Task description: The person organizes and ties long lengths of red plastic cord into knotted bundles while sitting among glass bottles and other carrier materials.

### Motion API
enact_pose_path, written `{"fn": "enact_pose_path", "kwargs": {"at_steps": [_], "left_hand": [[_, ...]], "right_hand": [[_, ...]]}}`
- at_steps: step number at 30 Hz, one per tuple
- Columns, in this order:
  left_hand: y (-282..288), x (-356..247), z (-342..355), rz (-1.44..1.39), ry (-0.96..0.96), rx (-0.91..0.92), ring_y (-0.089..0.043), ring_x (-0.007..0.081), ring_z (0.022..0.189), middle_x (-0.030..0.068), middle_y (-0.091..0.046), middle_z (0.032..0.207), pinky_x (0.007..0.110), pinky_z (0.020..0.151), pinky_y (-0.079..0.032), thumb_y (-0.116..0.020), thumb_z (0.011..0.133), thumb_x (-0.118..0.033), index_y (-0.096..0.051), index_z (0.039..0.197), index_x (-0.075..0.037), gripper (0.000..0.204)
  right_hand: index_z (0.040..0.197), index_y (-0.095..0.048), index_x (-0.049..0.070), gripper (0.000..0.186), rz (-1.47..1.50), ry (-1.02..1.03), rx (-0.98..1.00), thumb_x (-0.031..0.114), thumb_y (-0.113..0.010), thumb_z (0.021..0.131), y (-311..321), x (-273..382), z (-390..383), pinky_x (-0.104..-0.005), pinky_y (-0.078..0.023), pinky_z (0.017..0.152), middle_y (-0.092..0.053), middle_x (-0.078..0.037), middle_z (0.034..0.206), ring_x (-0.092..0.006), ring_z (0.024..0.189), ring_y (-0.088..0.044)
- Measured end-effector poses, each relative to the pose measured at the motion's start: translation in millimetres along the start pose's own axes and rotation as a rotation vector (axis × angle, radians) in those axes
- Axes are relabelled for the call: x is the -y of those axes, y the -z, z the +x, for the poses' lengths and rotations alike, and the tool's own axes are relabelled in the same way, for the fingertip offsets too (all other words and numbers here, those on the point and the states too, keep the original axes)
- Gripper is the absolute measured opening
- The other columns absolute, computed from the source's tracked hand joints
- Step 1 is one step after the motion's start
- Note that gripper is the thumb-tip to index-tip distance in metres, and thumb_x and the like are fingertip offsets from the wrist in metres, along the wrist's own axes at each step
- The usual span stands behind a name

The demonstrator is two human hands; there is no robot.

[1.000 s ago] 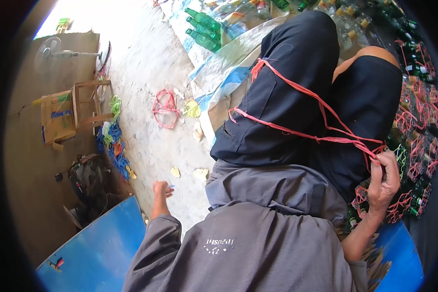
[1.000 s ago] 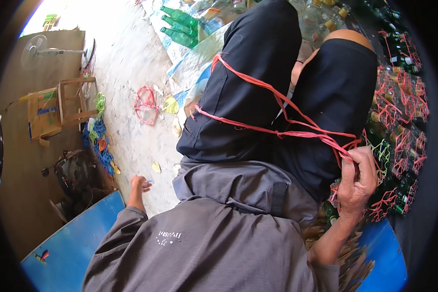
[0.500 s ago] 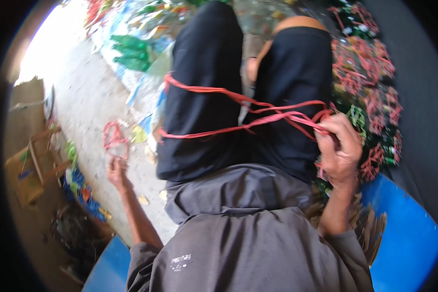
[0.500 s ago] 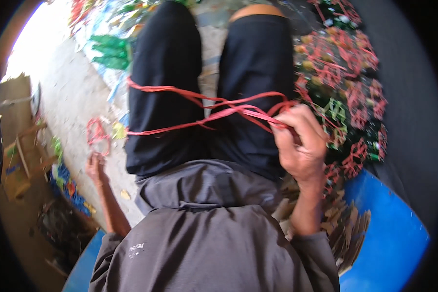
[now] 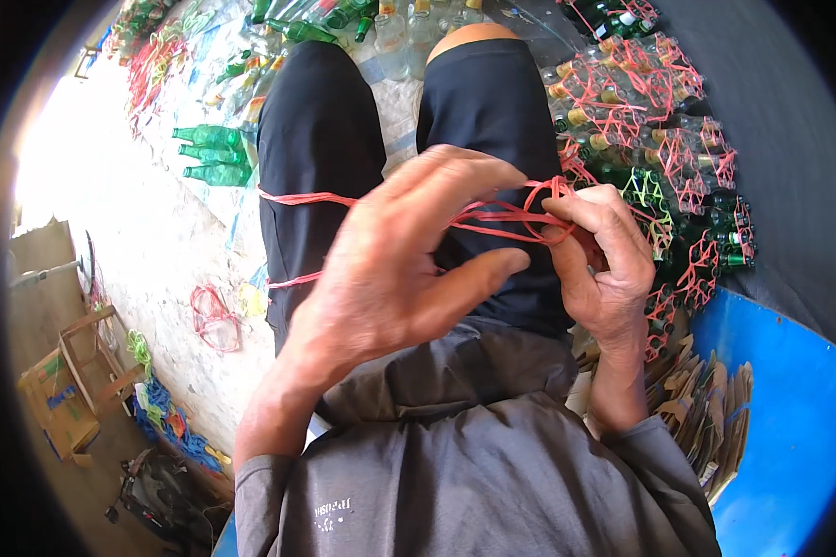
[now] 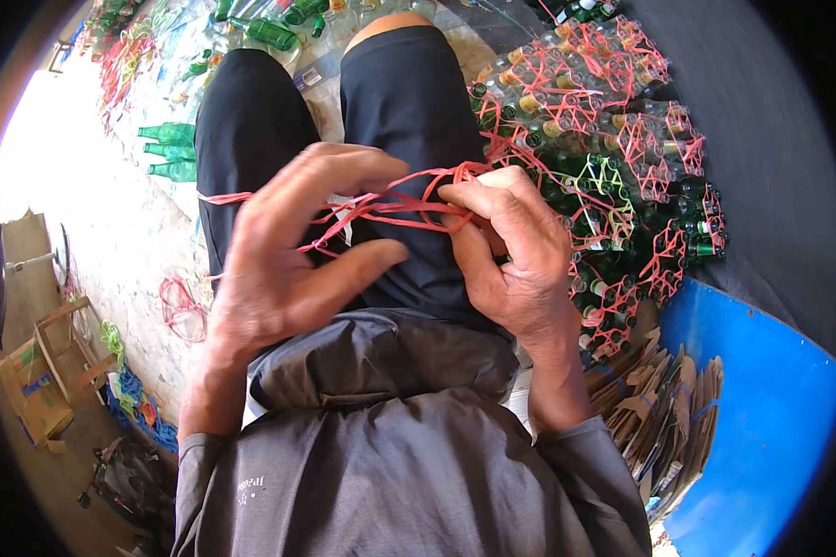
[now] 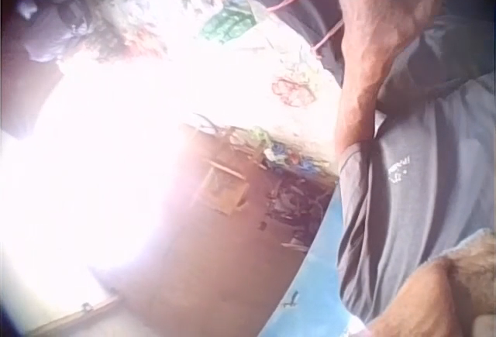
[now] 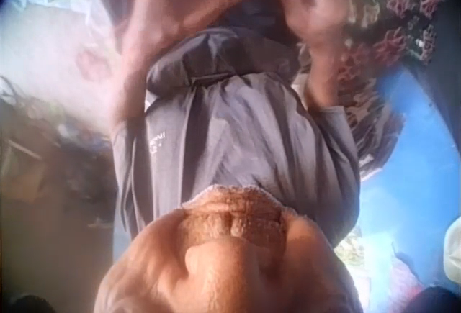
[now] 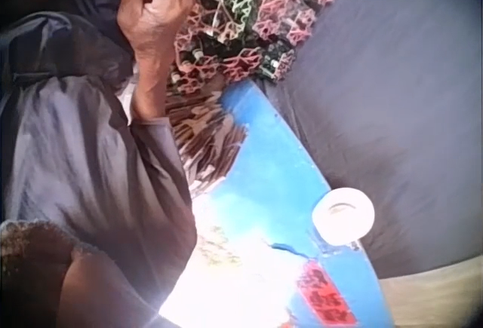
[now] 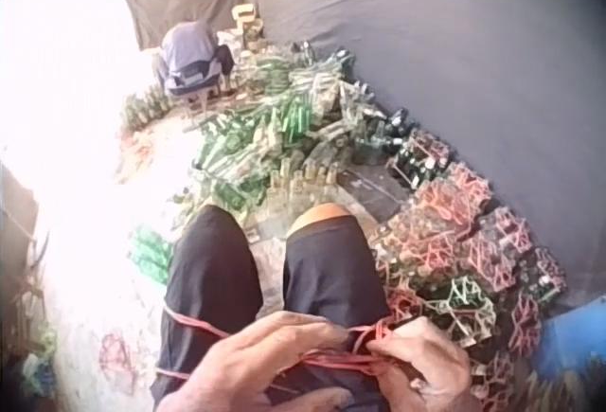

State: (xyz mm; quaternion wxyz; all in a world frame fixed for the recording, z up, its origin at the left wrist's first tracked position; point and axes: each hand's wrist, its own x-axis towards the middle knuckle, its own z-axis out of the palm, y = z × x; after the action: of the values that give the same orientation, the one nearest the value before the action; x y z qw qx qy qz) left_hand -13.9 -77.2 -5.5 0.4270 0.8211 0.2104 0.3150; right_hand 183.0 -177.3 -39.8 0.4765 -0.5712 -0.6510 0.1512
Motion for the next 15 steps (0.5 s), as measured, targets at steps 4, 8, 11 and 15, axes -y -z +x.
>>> {"fn": "enact_pose_path", "kwargs": {"at_steps": [4, 8, 11, 15], "left_hand": [[-22, 3, 5, 0.029, 0.099, 0.104, -0.067, 0.0278, 0.095, 0.0139, -0.066, 0.101, 0.034, 0.084, -0.053, -0.075, 0.076, -0.003, -0.061, 0.116, 0.002, 0.043], [-34, 6, 6, 0.007, 0.093, 0.077, -0.069, 0.0264, 0.088, 0.0136, -0.069, 0.097, 0.033, 0.080, -0.054, -0.069, 0.083, -0.002, -0.061, 0.116, 0.002, 0.034], [-38, 8, 5, -0.100, 0.161, 0.054, -0.068, 0.0217, 0.083, 0.0135, -0.069, 0.094, 0.032, 0.075, -0.053, -0.064, 0.090, -0.003, -0.062, 0.114, 0.002, 0.025], [-33, 3, 9, -0.156, 0.306, 0.105, -0.062, 0.0131, 0.080, 0.0101, -0.067, 0.087, 0.028, 0.072, -0.050, -0.058, 0.096, -0.005, -0.063, 0.112, 0.003, 0.018]], "right_hand": [[0.108, -0.065, -0.002, 0.030, 0.024, 0.022, -0.013, -0.013, -0.062, 0.080, 6, 0, 2, -0.0287, -0.053, 0.068, -0.064, -0.013, 0.095, -0.0204, 0.079, -0.065], [0.115, -0.063, -0.002, 0.036, 0.121, -0.145, -0.018, -0.013, -0.061, 0.081, 9, 2, -5, -0.0270, -0.053, 0.069, -0.064, -0.013, 0.097, -0.0165, 0.081, -0.065], [0.129, -0.056, -0.004, 0.039, 0.225, -0.231, -0.020, -0.004, -0.062, 0.090, 5, 0, -10, -0.0204, -0.048, 0.073, -0.063, -0.009, 0.107, -0.0083, 0.084, -0.059], [0.136, -0.049, -0.004, 0.047, 0.332, -0.290, -0.014, -0.008, -0.059, 0.090, 9, -1, -9, -0.0207, -0.049, 0.077, -0.063, -0.011, 0.109, -0.0088, 0.088, -0.060]]}}
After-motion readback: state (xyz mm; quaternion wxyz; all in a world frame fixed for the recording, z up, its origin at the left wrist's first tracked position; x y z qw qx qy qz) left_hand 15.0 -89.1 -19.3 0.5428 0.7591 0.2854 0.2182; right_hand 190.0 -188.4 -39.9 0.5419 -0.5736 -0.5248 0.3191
